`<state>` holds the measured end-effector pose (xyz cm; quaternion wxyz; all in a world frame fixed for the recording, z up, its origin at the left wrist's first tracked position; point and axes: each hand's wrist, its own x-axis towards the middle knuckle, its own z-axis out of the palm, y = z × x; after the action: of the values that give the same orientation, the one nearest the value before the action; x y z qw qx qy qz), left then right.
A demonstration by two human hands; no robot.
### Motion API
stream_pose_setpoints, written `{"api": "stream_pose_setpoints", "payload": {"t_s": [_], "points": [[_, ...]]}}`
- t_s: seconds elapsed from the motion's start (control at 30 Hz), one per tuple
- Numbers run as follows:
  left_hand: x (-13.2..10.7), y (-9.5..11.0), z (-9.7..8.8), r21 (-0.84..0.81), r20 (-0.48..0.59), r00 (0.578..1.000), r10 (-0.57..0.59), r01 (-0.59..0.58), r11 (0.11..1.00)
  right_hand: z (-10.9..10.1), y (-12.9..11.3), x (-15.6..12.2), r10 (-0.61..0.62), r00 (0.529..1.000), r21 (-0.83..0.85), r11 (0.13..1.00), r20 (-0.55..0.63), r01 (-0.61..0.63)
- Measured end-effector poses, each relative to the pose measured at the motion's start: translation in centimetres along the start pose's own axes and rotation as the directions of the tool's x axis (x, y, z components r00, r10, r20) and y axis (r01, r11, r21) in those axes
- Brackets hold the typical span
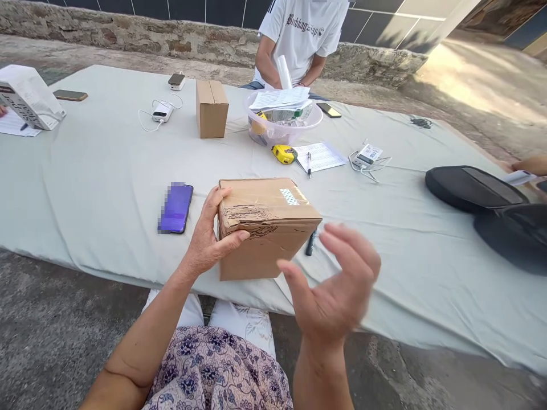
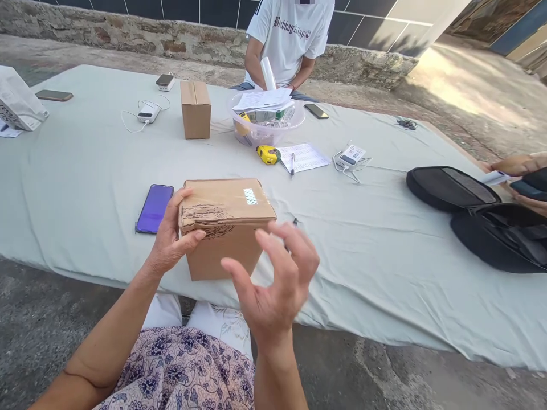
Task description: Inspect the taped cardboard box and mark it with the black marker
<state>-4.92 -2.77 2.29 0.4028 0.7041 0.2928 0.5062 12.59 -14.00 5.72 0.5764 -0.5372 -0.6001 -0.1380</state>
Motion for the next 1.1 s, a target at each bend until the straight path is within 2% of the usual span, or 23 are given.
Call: {"api": "stream_pose_setpoints", "payload": {"t_s": [0.03, 0.1, 0.17, 0.3, 0.37, 0.5, 0.67, 0.77, 0.87, 1.1], "points": [[-0.1, 0.0, 0.0, -0.008, 0.004, 1.0, -0.004, 0.004, 1.0, 0.7, 0.3, 0.9, -0.023, 0.999, -0.102, 0.994, 0.034, 0.027], [-0.1, 0.0, -0.1, -0.019, 0.008, 1.0, -0.011, 0.011, 1.0, 2.2, 0.8, 1.8, 0.004, 0.994, -0.2, 0.98, 0.11, 0.019], [-0.1, 0.1, -0.1, -0.015, 0.008, 1.0, -0.026, 0.026, 1.0, 3.4, 1.0, 1.9, 0.054, 0.989, -0.193, 0.981, 0.135, -0.027], [0.1, 0.3, 0.1, 0.014, 0.03, 0.999, -0.045, 0.045, 0.999, 4.4, 0.8, 1.4, 0.121, 0.989, -0.147, 0.983, 0.08, -0.109], [0.2, 0.3, 0.1, 0.012, 0.035, 0.999, -0.037, 0.037, 0.999, 4.4, 0.8, 1.4, 0.129, 0.989, -0.151, 0.982, 0.071, -0.117], [0.1, 0.4, -0.2, 0.013, 0.07, 0.997, -0.02, 0.019, 1.0, 3.5, 1.0, 1.7, 0.097, 0.985, -0.153, 0.985, 0.14, -0.076], [-0.5, 0.4, -0.5, 0.005, 0.119, 0.992, -0.034, 0.034, 0.999, 2.3, 0.2, 2.6, -0.074, 0.978, -0.281, 0.951, 0.194, 0.127], [-0.8, 0.3, -0.5, -0.005, 0.116, 0.992, -0.056, 0.057, 0.998, 2.4, -0.6, 3.1, -0.117, 0.952, -0.247, 0.95, 0.283, 0.19], [-1.0, 0.1, -0.6, -0.012, 0.118, 0.991, -0.057, 0.059, 0.998, 2.7, -0.9, 3.3, -0.115, 0.943, -0.196, 0.964, 0.312, 0.182], [-1.2, -0.6, -0.5, -0.022, 0.11, 0.994, -0.015, 0.017, 1.0, 3.1, -0.9, 2.9, -0.08, 0.969, -0.126, 0.986, 0.235, 0.112]]}}
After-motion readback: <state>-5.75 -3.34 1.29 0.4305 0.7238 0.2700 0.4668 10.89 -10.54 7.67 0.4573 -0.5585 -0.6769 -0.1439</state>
